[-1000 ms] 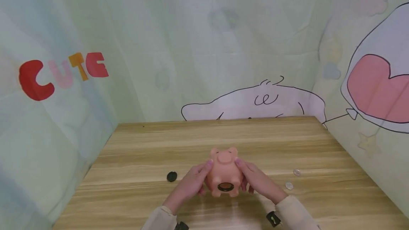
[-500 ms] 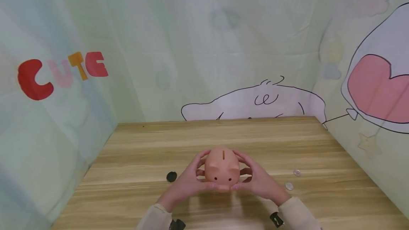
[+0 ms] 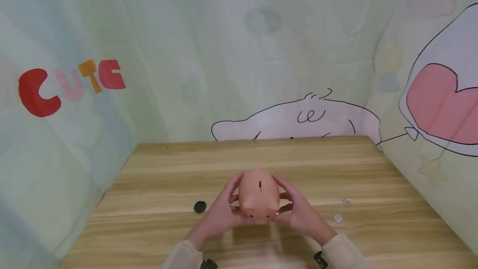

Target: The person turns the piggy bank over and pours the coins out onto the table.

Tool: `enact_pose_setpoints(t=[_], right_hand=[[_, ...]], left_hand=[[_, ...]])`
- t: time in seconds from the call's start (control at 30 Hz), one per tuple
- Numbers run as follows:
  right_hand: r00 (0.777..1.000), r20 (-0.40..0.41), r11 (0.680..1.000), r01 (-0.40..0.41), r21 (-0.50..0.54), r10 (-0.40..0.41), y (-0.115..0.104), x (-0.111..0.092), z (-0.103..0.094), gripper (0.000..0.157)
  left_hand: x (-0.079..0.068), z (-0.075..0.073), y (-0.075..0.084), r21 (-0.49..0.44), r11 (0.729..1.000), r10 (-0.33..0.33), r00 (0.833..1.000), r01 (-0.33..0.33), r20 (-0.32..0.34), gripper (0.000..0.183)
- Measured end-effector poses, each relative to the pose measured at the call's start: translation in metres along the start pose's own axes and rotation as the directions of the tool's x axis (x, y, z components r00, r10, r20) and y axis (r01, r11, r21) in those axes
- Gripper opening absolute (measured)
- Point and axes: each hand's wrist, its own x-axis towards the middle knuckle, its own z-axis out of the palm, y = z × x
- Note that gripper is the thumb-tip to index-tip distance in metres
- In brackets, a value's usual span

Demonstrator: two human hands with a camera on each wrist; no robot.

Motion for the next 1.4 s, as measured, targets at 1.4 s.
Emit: enact_pose_setpoints(t=[1.4], right_hand=[[0.866,0.002,0.866,-0.5,0.007,0.5,-0.017,0.003,0.003,0.084]], left_hand=[[-0.002,0.01,0.015,0.124,0.942,-0.314,0.949,0.312,-0.002,0.077]])
